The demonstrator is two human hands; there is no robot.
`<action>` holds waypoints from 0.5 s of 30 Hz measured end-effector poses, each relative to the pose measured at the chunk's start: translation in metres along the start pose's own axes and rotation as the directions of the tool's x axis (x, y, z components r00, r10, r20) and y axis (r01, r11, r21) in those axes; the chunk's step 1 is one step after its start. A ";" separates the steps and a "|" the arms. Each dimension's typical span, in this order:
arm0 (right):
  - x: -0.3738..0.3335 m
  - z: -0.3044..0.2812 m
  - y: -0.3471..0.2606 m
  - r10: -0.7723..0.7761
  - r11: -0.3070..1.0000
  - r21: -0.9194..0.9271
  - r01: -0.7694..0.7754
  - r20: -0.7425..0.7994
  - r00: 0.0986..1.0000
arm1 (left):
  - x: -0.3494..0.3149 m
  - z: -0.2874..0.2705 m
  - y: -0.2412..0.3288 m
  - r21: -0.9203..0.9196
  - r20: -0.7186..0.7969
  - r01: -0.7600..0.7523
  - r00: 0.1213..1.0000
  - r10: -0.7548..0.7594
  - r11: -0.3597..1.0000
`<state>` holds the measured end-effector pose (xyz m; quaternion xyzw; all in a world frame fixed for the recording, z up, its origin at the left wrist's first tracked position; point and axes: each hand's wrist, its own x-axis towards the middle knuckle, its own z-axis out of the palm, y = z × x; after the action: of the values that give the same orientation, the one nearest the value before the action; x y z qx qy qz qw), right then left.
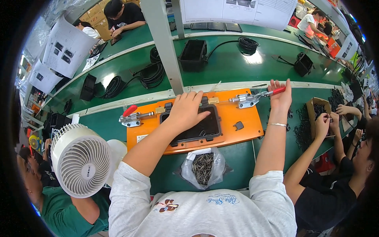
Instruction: Assembling black plastic components using a mounting fixture on a conveyor belt in a workshop.
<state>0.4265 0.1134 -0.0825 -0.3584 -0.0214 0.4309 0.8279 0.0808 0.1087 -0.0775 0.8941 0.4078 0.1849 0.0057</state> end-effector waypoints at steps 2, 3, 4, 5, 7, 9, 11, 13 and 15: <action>-0.024 0.036 0.009 -0.180 0.973 -0.122 0.194 0.113 0.977 | 0.000 -0.003 0.001 0.009 0.026 0.035 0.999 -0.035 0.999; -0.039 0.057 0.017 -0.251 0.904 -0.276 0.325 0.272 0.929 | 0.000 -0.003 0.001 0.009 0.026 0.039 0.999 -0.039 0.999; -0.047 0.065 0.020 -0.286 0.791 -0.399 0.465 0.431 0.856 | 0.000 -0.003 0.001 0.005 0.014 0.032 0.999 -0.032 0.999; -0.053 0.067 0.022 -0.183 0.586 -0.609 0.535 0.544 0.819 | 0.002 -0.002 0.002 0.000 0.003 0.021 1.000 -0.021 1.000; -0.049 0.051 0.051 0.066 0.202 -0.474 0.857 0.880 0.471 | 0.004 -0.004 0.003 -0.012 0.000 0.016 1.000 -0.016 1.000; -0.098 0.067 0.066 0.206 -0.081 -0.539 0.838 0.814 0.543 | 0.001 -0.003 -0.001 -0.026 0.008 0.024 1.000 -0.024 0.999; -0.102 0.071 0.062 0.233 -0.432 -0.398 0.809 0.818 0.527 | 0.002 -0.005 -0.001 -0.040 -0.007 0.028 1.000 -0.028 0.999; -0.098 0.069 0.056 0.261 -0.412 -0.396 0.821 0.812 0.523 | 0.001 -0.008 -0.002 -0.066 0.034 0.051 0.998 -0.049 0.997; -0.087 0.061 0.047 0.248 -0.300 -0.317 0.900 0.885 0.394 | -0.005 -0.009 -0.007 -0.142 -0.099 -0.013 0.995 -0.002 0.990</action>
<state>0.3175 0.1027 -0.0421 -0.5649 -0.7842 0.0047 0.2567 0.0694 0.1081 -0.0716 0.8823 0.3908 0.2576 0.0489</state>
